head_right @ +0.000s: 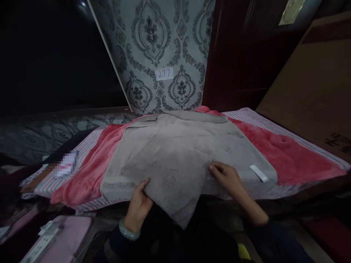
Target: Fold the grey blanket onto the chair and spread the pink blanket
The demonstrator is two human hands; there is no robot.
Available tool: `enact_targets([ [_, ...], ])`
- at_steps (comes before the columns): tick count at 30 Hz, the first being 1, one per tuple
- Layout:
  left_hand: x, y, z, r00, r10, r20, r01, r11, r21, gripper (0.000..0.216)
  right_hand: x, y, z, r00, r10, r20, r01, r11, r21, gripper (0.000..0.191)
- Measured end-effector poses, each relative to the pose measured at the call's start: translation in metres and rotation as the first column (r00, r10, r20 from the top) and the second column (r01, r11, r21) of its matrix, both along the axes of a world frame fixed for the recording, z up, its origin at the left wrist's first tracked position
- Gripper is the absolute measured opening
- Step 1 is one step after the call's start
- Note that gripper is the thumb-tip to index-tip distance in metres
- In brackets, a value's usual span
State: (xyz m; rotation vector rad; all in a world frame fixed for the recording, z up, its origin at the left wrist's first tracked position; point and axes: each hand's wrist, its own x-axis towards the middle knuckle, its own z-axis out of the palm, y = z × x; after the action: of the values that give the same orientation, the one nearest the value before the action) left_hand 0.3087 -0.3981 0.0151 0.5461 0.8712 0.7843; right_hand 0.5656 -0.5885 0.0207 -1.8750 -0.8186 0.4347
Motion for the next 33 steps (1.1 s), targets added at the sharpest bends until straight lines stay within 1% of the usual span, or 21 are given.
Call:
enact_targets([
  [1,0.000,0.002,-0.003,1.000,-0.002,-0.009,0.003,1.000,0.027,0.037,0.010,0.015,0.006,0.997,-0.019,0.078,0.016,0.999,0.044,0.031],
  [2,-0.001,0.003,-0.005,1.000,-0.004,-0.012,0.004,0.999,0.047,0.036,0.018,0.034,0.011,0.993,-0.023,0.116,0.015,0.997,0.075,0.027],
  [3,-0.001,0.003,-0.007,1.000,-0.007,-0.010,0.007,0.998,0.062,0.035,0.025,0.055,0.015,0.992,-0.009,0.127,-0.001,0.997,0.076,0.026],
  [5,-0.004,0.002,-0.009,1.000,-0.006,-0.010,0.007,0.996,0.094,0.031,0.035,0.099,0.019,0.993,0.041,0.113,-0.043,0.999,0.009,0.027],
  [8,-0.008,-0.003,-0.009,1.000,0.008,-0.015,-0.006,0.993,0.119,0.027,0.046,0.158,0.018,0.992,0.106,0.074,-0.100,0.992,-0.071,0.019],
  [10,-0.007,-0.006,-0.008,1.000,0.017,-0.017,-0.015,0.992,0.122,0.028,0.051,0.185,0.016,0.990,0.132,0.050,-0.127,0.987,-0.095,0.016],
  [13,-0.004,-0.009,0.000,1.000,0.019,-0.019,-0.017,0.995,0.100,0.034,0.055,0.206,0.013,0.988,0.153,0.011,-0.151,0.982,-0.112,0.018],
  [17,0.001,-0.005,0.012,0.999,0.025,-0.026,-0.024,0.998,0.054,0.045,0.050,0.209,0.016,0.989,0.139,-0.040,-0.143,0.984,-0.105,0.024],
  [20,0.002,0.001,0.012,0.999,0.026,-0.039,-0.025,0.999,0.029,0.048,0.041,0.202,0.024,0.986,0.149,-0.074,-0.155,0.984,-0.084,0.023],
  [23,0.001,0.008,0.009,0.997,0.011,-0.071,-0.008,0.999,0.041,0.045,0.032,0.191,0.039,0.980,0.171,-0.098,-0.178,0.982,-0.064,0.020],
  [26,-0.001,0.022,0.017,0.998,-0.016,-0.067,0.023,0.995,0.093,0.046,0.030,0.174,0.060,0.979,0.176,-0.103,-0.177,0.984,0.004,0.026],
  [28,0.000,0.038,0.029,0.999,-0.031,-0.043,0.038,0.986,0.161,0.049,0.034,0.160,0.072,0.983,0.146,-0.107,-0.138,0.987,0.082,0.033],
  [30,0.004,0.059,0.043,0.997,-0.076,-0.001,0.074,0.967,0.245,0.051,0.040,0.147,0.079,0.992,0.070,-0.105,-0.056,0.990,0.127,0.041],
  [32,0.013,0.079,0.051,0.987,-0.155,0.040,0.136,0.943,0.303,0.050,0.045,0.137,0.075,0.995,-0.062,-0.073,0.071,0.990,0.119,0.045],
  [33,0.017,0.088,0.051,0.979,-0.200,0.048,0.176,0.935,0.307,0.048,0.047,0.133,0.067,0.990,-0.129,-0.054,0.134,0.986,0.102,0.044],
])
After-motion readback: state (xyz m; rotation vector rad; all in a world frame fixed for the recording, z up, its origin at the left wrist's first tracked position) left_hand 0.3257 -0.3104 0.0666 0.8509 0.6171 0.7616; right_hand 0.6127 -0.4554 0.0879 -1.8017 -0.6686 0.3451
